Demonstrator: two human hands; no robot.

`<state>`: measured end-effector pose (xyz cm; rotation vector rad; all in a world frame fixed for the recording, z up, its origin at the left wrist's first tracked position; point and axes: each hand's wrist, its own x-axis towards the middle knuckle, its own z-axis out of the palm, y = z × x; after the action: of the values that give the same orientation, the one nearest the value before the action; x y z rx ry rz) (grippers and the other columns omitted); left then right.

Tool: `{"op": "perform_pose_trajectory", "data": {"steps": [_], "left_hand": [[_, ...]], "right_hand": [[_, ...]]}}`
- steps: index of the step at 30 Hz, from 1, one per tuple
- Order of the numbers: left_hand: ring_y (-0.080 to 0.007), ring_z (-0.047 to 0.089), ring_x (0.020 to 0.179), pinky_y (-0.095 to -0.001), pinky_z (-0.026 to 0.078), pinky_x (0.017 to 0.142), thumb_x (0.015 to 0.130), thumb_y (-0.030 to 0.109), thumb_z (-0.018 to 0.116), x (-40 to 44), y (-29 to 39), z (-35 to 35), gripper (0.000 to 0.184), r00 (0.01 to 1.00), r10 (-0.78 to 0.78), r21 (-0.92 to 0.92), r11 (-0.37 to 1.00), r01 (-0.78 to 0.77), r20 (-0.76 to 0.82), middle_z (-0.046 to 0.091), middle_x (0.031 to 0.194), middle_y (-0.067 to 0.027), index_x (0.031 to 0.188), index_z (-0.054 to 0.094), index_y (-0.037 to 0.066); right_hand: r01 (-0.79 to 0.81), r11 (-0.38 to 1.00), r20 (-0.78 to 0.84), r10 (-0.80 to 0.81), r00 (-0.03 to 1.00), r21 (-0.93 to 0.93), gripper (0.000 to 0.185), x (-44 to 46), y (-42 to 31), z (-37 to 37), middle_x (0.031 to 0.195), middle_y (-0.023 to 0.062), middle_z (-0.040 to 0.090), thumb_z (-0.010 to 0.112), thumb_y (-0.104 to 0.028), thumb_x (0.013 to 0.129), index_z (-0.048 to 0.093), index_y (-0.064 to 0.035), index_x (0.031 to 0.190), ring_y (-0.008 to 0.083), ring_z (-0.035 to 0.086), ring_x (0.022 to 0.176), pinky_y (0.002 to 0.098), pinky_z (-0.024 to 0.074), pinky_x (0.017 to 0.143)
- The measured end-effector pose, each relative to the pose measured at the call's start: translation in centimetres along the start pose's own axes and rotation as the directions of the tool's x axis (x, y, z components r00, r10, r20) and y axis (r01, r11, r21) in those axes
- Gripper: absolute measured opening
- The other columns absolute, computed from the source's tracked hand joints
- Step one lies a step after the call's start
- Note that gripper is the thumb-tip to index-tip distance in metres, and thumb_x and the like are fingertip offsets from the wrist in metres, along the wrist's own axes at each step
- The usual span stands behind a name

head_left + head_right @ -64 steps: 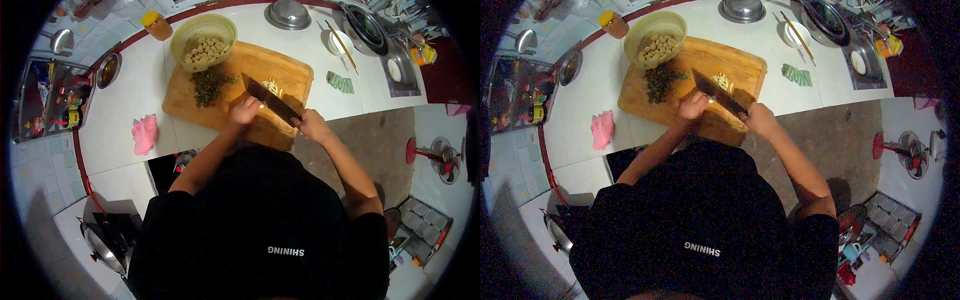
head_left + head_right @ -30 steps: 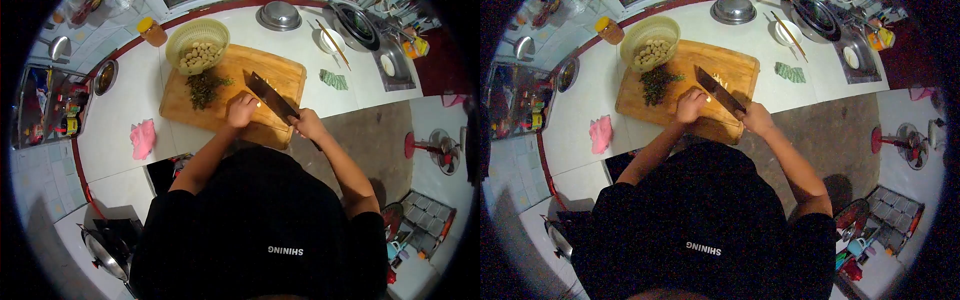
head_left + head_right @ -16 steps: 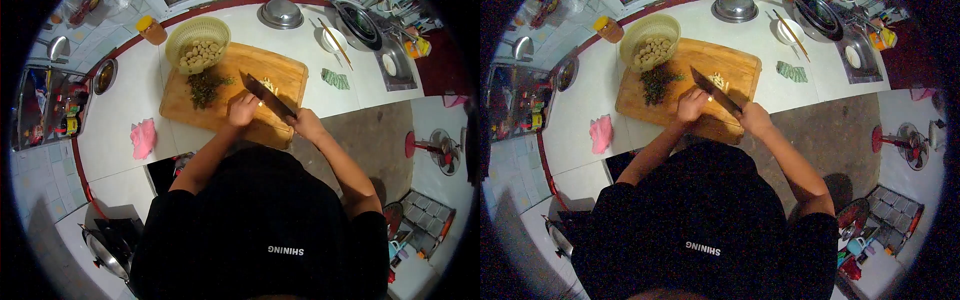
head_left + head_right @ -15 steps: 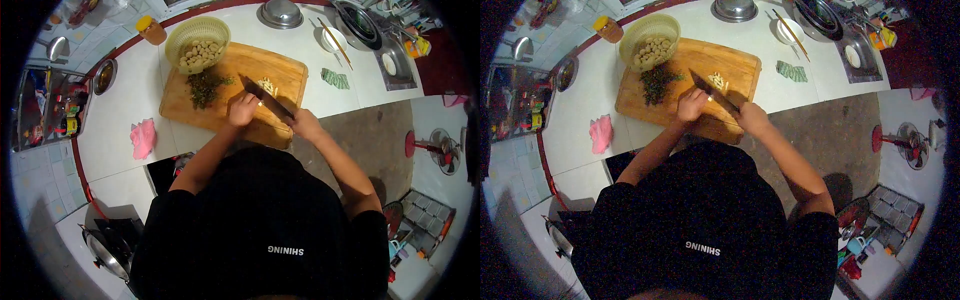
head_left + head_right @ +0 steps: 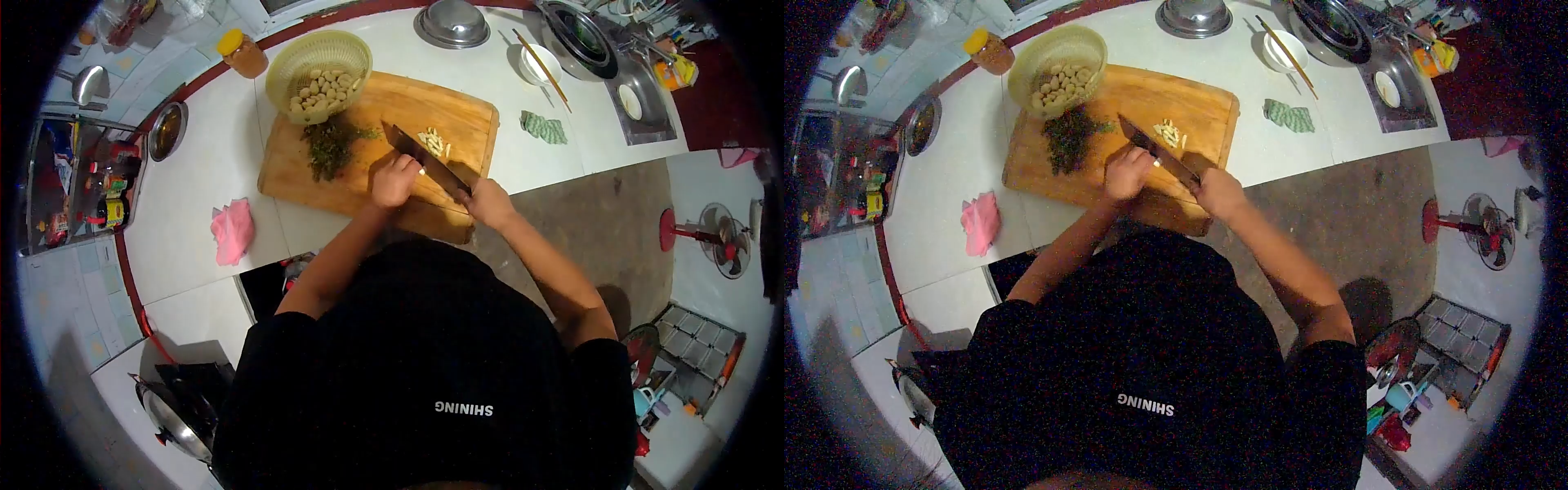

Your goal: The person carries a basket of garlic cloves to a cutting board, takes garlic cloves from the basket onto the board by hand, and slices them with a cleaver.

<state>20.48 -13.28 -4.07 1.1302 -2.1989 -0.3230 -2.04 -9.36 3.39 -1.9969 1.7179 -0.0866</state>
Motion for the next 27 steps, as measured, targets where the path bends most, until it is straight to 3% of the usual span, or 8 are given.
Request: {"op": "perform_pose_trajectory", "data": {"steps": [6,8,10,14,19,23,26,27], "left_hand": [[-0.0317,0.06,0.081,-0.0413,0.051,0.067,0.078,0.007,0.053,-0.4,-0.5,0.3,0.018,1.0,-0.011,0.016,1.0,0.011,0.024,0.057,0.095,-0.0061,0.095,0.059,0.011],[-0.0319,0.06,0.08,-0.0413,0.051,0.067,0.079,0.007,0.053,-0.5,-0.3,0.3,0.018,0.999,-0.024,0.008,1.0,0.024,0.03,0.057,0.095,-0.0062,0.095,0.06,0.011],[-0.0318,0.06,0.08,-0.0412,0.051,0.066,0.079,0.008,0.054,-0.2,-0.4,0.4,0.017,1.0,-0.013,0.012,1.0,0.012,0.016,0.057,0.095,-0.0062,0.094,0.06,0.011],[-0.0308,0.06,0.082,-0.0414,0.05,0.067,0.079,0.01,0.056,0.6,0.1,-0.1,0.013,1.0,-0.027,-0.04,0.999,0.027,0.007,0.057,0.095,-0.0057,0.091,0.061,0.012],[-0.034,0.058,0.085,-0.0445,0.049,0.068,0.086,0.014,0.059,1.3,0.2,0.5,0.01,0.996,-0.082,-0.053,0.995,0.085,0.047,0.055,0.096,-0.008,0.096,0.06,0.011],[-0.0341,0.058,0.085,-0.0452,0.049,0.069,0.086,0.013,0.058,0.5,-0.2,0.6,0.01,0.997,-0.061,-0.101,0.993,0.066,0.05,0.055,0.096,-0.0079,0.096,0.06,0.011],[-0.0341,0.058,0.085,-0.0453,0.049,0.07,0.086,0.013,0.057,0.5,-0.2,0.4,0.011,0.996,-0.062,-0.073,0.995,0.067,0.068,0.056,0.098,-0.0081,0.097,0.06,0.01],[-0.0342,0.059,0.086,-0.0452,0.049,0.071,0.086,0.013,0.057,0.5,-0.3,0.6,0.011,0.994,-0.067,-0.044,0.996,0.071,0.081,0.056,0.099,-0.0082,0.097,0.06,0.01]], "right_hand": [[-0.197,0.951,0.198,0.152,0.968,0.238,0.03,-0.9,-2.3,-4.0,0.058,0.0118,0.059,0.06,-0.026,0.09,0.063,0.003,0.085,0.0201,0.058,0.046,0.0351,0.0479,0.049],[-0.239,0.945,0.245,0.184,0.952,0.221,0.03,-0.8,-2.1,-3.4,0.067,0.0153,0.061,0.061,-0.028,0.088,0.064,0.0017,0.089,0.0263,0.059,0.058,0.0384,0.0485,0.057],[-0.29,0.948,0.281,0.244,0.928,0.135,0.033,0.3,-1.3,-1.3,0.084,0.024,0.066,0.063,-0.032,0.085,0.066,-0.0016,0.099,0.0393,0.064,0.082,0.0456,0.0507,0.074],[-0.434,0.784,0.36,0.288,0.888,0.444,0.032,-0.3,-1.8,-3.0,0.078,0.0216,0.065,0.064,-0.027,0.085,0.062,-0.0051,0.108,0.0328,0.066,0.072,0.0416,0.0517,0.068],[-0.34,0.864,0.218,0.275,0.936,0.37,0.03,-0.7,-1.7,-3.3,0.074,0.0202,0.064,0.062,-0.025,0.085,0.062,-0.0069,0.109,0.0306,0.066,0.071,0.0416,0.0512,0.066],[-0.171,0.956,0.119,0.146,0.982,0.238,0.031,-0.8,-0.7,-2.7,0.059,0.0117,0.059,0.06,-0.027,0.09,0.063,0.0033,0.086,0.0193,0.057,0.047,0.0334,0.0467,0.048],[-0.143,0.986,0.141,0.131,0.981,0.081,0.032,-0.8,-2.2,-3.4,0.084,0.0222,0.065,0.061,-0.031,0.085,0.066,-0.0019,0.096,0.0385,0.064,0.079,0.0461,0.0511,0.07],[-0.18,0.979,0.158,0.164,0.974,0.096,0.032,-0.6,-2.2,-2.8,0.084,0.0222,0.065,0.061,-0.031,0.085,0.066,-0.0014,0.096,0.0386,0.064,0.08,0.0461,0.0512,0.071]]}}
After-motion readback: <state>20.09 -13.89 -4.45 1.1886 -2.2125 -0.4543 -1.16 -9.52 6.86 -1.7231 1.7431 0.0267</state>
